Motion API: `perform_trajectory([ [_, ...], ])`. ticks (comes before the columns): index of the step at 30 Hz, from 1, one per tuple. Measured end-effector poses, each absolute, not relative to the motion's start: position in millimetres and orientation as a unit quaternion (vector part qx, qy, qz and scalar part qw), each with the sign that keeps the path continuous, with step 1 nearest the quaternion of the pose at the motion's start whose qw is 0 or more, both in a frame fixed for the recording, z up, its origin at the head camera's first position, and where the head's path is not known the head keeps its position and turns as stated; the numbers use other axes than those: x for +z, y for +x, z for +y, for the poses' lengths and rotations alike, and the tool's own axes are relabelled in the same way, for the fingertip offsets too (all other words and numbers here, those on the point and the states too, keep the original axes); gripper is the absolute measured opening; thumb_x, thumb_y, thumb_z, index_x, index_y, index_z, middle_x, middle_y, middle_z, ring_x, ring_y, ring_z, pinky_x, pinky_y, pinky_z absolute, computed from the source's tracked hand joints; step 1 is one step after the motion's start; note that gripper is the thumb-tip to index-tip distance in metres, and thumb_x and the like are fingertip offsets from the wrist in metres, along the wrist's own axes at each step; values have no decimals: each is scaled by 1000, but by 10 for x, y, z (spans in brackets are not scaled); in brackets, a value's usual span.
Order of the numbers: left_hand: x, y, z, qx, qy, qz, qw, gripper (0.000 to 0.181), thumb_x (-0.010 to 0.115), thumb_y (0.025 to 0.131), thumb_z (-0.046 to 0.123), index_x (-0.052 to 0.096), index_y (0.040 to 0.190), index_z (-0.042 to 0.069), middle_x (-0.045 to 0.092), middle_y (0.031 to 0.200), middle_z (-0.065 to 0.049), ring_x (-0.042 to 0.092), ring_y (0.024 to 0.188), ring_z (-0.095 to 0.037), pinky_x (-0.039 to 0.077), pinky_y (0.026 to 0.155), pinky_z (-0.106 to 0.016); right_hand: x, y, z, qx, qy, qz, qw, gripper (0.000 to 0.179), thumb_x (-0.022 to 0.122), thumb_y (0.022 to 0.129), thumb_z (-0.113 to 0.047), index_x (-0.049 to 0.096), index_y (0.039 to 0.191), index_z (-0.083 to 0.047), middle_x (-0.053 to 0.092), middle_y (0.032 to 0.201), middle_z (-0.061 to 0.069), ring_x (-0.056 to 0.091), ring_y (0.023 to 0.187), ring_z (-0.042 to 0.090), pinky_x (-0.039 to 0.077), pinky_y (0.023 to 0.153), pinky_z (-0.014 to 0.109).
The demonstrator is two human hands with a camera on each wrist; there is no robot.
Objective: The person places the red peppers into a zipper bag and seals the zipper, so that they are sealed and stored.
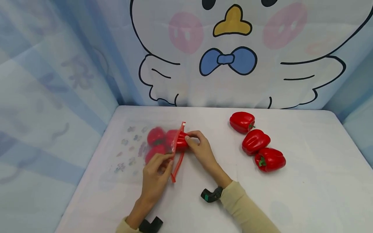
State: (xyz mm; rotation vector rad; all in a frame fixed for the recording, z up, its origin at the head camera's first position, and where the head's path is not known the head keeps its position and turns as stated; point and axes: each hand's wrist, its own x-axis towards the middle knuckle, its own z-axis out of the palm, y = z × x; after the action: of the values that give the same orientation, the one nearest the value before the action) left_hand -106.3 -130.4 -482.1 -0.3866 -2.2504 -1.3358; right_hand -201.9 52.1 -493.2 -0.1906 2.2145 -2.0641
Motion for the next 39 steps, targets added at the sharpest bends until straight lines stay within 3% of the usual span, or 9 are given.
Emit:
perform_trajectory([
  [5, -4845, -1053, -1316, -486, -142, -828, 242, 33, 78, 88, -6, 76, 117, 9, 70, 98, 0, 63, 80, -8, 55, 70, -13, -4952, -1954, 399, -689, -55, 722, 31, 32, 65, 104, -22, 61, 130, -5, 63, 132, 15, 73, 91, 25, 65, 76, 32],
  [8, -4833, -1058, -1320, -489, -144, -827, 236, 32, 77, 89, -6, 76, 117, 9, 69, 97, 0, 62, 80, -8, 55, 70, -12, -4951, -1940, 364, -708, -50, 703, 32, 31, 65, 104, -19, 60, 129, -3, 62, 130, 17, 73, 87, 22, 65, 72, 33],
  [12, -4827, -1073, -1314, -494, -152, -822, 240, 32, 77, 89, -6, 76, 116, 8, 69, 96, -3, 62, 79, -9, 55, 69, -12, -4939, -1940, 351, -728, -48, 683, 42, 31, 64, 104, -15, 59, 130, 1, 64, 128, 21, 74, 90, 20, 66, 78, 36],
  [16, -4849, -1076, -1308, -497, -152, -820, 241, 32, 77, 88, -6, 76, 117, 9, 69, 96, -4, 62, 78, -9, 55, 70, -12, -4939, -1949, 363, -725, -57, 684, 58, 34, 65, 103, -11, 59, 133, 2, 67, 126, 25, 75, 99, 28, 65, 85, 39],
  [24, -4881, -1062, -1301, -490, -139, -829, 231, 30, 77, 89, -5, 76, 116, 9, 69, 99, -1, 62, 80, -8, 55, 71, -12, -4989, -1943, 388, -672, -76, 735, 49, 47, 74, 96, -10, 56, 139, -5, 61, 141, 15, 63, 129, 35, 62, 95, 40],
  [31, -4898, -1059, -1306, -491, -148, -825, 239, 31, 78, 87, -6, 75, 115, 6, 69, 98, -4, 62, 79, -9, 54, 72, -11, -5028, -1924, 338, -679, -74, 730, 11, 37, 76, 95, -8, 61, 128, -3, 65, 132, 17, 66, 124, 34, 62, 95, 32],
  [39, -4894, -1058, -1299, -496, -152, -821, 238, 30, 78, 87, -7, 75, 115, 4, 69, 97, -4, 62, 79, -9, 54, 71, -11, -5041, -1917, 329, -676, -103, 730, 9, 41, 73, 96, -6, 62, 135, -4, 64, 137, 16, 66, 123, 34, 61, 93, 28],
])
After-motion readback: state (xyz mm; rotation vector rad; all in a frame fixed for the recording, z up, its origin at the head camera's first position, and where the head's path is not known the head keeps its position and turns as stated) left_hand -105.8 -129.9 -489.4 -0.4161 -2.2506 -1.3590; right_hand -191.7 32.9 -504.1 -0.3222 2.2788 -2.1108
